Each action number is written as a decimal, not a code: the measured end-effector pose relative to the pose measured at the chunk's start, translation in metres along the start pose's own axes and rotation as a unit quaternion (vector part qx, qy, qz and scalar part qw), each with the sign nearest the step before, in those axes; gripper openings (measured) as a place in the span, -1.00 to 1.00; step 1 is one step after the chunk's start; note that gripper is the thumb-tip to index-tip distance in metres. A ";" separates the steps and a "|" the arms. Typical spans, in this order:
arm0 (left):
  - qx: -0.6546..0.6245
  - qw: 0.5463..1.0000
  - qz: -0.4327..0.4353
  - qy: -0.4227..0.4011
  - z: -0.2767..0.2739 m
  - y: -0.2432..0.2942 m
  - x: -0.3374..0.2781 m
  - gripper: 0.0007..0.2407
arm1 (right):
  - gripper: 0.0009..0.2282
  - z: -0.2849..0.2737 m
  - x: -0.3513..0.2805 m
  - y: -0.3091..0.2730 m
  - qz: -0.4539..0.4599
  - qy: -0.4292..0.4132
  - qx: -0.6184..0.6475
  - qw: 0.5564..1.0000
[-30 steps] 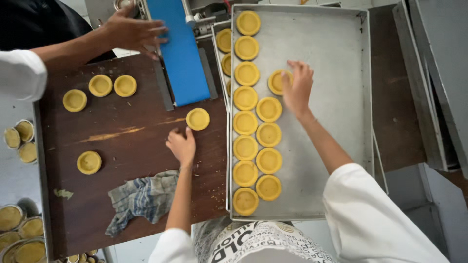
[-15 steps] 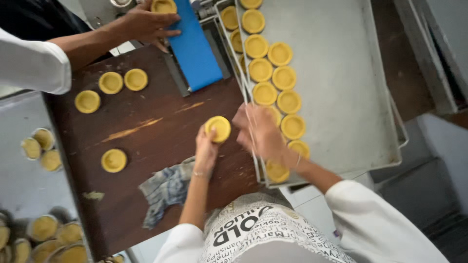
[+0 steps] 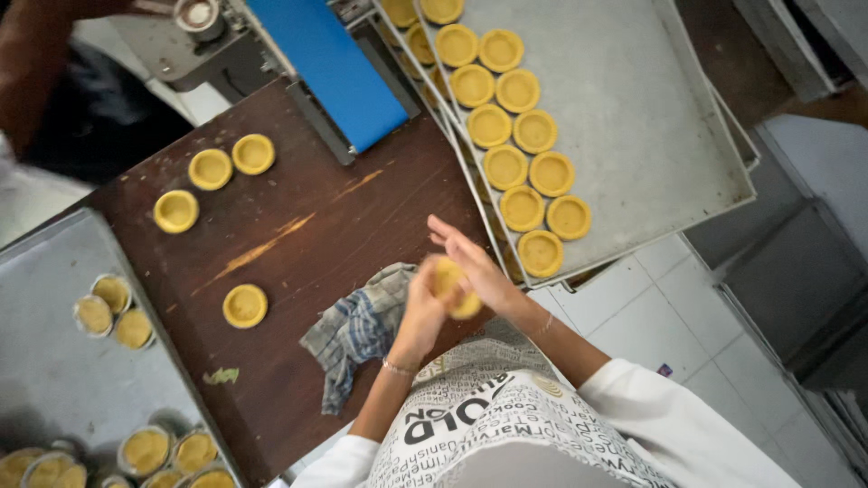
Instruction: The person organizes yellow tart shells on metal trays by hand, moves the trays around the bakery kitchen, and takes shells from a conveyor belt.
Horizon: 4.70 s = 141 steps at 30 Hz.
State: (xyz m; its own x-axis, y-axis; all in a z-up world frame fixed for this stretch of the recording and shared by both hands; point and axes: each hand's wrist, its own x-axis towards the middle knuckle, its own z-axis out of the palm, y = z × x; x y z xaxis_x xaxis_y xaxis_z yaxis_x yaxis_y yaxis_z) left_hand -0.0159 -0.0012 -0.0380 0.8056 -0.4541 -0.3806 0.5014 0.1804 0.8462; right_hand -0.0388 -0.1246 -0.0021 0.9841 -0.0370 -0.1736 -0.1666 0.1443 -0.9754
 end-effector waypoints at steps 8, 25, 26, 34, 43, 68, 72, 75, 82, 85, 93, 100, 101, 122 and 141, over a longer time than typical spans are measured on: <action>0.098 0.991 0.014 -0.093 0.023 -0.024 0.011 -0.67 | -0.49 -0.035 -0.006 0.003 0.041 -0.038 -0.102 0.993; 0.685 0.658 -0.162 0.267 -0.037 -0.037 0.060 -0.49 | -0.84 -0.333 0.306 -0.012 -0.049 0.261 0.053 0.963; 0.685 0.605 -0.277 0.297 -0.041 -0.043 0.051 -0.41 | -0.63 -0.347 0.336 -0.013 -0.111 0.286 0.010 0.952; 0.706 0.572 -0.154 0.389 -0.069 -0.134 0.014 -0.49 | -0.68 -0.331 0.348 -0.004 -0.243 0.193 -0.479 0.821; 0.714 0.583 -0.139 0.363 -0.065 -0.063 0.052 -0.64 | -0.56 -0.240 0.229 -0.039 -0.219 0.033 -0.566 0.794; -0.272 0.954 -0.082 0.099 -0.014 -0.058 0.160 -0.62 | -0.77 -0.057 -0.095 0.014 -0.122 0.401 -0.330 0.846; -0.245 0.962 -0.114 0.046 0.030 -0.018 0.053 -0.59 | -0.56 -0.010 -0.048 -0.036 -0.181 0.227 -0.358 0.887; -0.145 0.984 -0.068 -0.077 0.054 0.000 0.011 -0.68 | -0.35 -0.021 -0.030 -0.045 -0.124 0.185 -0.126 0.967; 0.131 0.983 0.049 -0.117 0.089 0.002 0.031 -0.64 | -0.25 -0.098 -0.035 -0.019 -0.066 0.066 0.012 0.996; 0.136 0.982 0.046 -0.125 0.127 -0.011 0.046 -0.65 | -0.36 -0.140 -0.034 -0.013 -0.035 0.063 -0.058 0.996; 0.179 0.970 0.116 -0.118 0.208 -0.080 0.111 -0.61 | -0.30 -0.244 -0.029 -0.046 0.062 0.059 -0.029 0.996; 0.415 0.828 0.183 -0.330 0.268 -0.188 0.184 -0.76 | -0.58 -0.338 -0.023 -0.053 -0.005 0.262 -0.188 0.947; 0.387 0.844 0.224 -0.297 0.268 -0.233 0.205 -0.78 | -0.66 -0.345 -0.029 -0.055 -0.033 0.317 -0.192 0.928; 0.248 0.894 0.148 0.344 0.068 0.000 0.075 -0.84 | -0.31 -0.395 0.111 0.036 -0.111 0.129 -0.773 0.611; 0.195 0.877 0.064 0.435 -0.063 -0.056 0.009 -0.79 | -0.43 -0.218 0.291 -0.053 -0.142 0.043 -0.624 0.767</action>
State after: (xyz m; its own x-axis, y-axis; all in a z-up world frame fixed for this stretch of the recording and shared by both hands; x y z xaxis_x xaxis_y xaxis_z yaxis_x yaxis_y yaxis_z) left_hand -0.0171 0.0391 -0.1125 0.8684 0.4156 -0.2706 0.3806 -0.2085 0.9009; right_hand 0.2428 -0.3583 -0.0308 0.9927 0.0355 0.1149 0.0726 -0.9386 -0.3374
